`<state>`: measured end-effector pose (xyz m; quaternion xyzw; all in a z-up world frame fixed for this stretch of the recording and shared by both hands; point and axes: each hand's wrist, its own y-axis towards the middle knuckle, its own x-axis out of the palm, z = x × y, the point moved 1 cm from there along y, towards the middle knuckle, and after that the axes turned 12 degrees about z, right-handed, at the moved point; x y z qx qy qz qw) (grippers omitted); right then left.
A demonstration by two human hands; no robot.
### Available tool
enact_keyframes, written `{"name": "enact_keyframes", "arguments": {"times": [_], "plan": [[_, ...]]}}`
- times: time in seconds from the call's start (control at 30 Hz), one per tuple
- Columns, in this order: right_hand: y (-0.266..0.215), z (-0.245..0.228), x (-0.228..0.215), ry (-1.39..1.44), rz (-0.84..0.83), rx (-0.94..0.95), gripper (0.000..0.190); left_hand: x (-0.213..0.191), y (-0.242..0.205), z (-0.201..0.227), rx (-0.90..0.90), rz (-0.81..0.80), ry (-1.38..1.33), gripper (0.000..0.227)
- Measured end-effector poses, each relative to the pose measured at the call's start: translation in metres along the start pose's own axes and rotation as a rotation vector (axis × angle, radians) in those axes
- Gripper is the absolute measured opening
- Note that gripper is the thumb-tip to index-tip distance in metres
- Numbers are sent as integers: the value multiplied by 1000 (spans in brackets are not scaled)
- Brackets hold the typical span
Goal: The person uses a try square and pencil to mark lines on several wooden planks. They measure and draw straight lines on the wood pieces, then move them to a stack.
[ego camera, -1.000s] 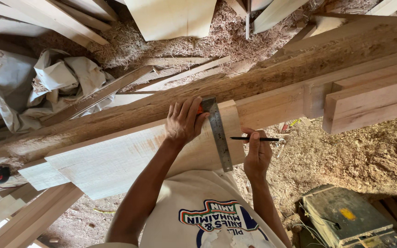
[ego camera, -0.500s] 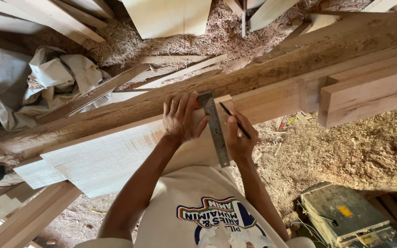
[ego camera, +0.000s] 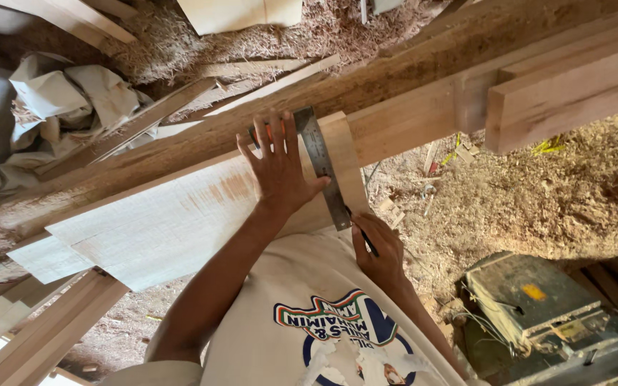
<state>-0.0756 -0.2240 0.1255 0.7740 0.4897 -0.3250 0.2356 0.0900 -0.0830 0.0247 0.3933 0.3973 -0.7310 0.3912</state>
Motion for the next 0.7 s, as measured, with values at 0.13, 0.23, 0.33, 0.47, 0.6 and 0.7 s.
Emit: {"name": "enact_keyframes", "arguments": {"times": [0.13,0.23,0.33,0.47,0.6,0.7], "plan": [[-25,9,-9,-73,-16,7,12,5,2,-1,0,-37,55,150],[-10,19,2,-137,-8,-114,9,7,2,-2,-4,-46,61,151],[38,28,30,-73,-51,-92,16,8,1,-1,5,3,49,152],[119,17,74,23,124,-328,16,8,-2,-1,21,54,22,155],[159,1,82,160,231,-451,13,6,-2,-1,26,66,23,155],[139,4,72,136,186,-293,8,2,-2,2,35,93,8,154]]}}
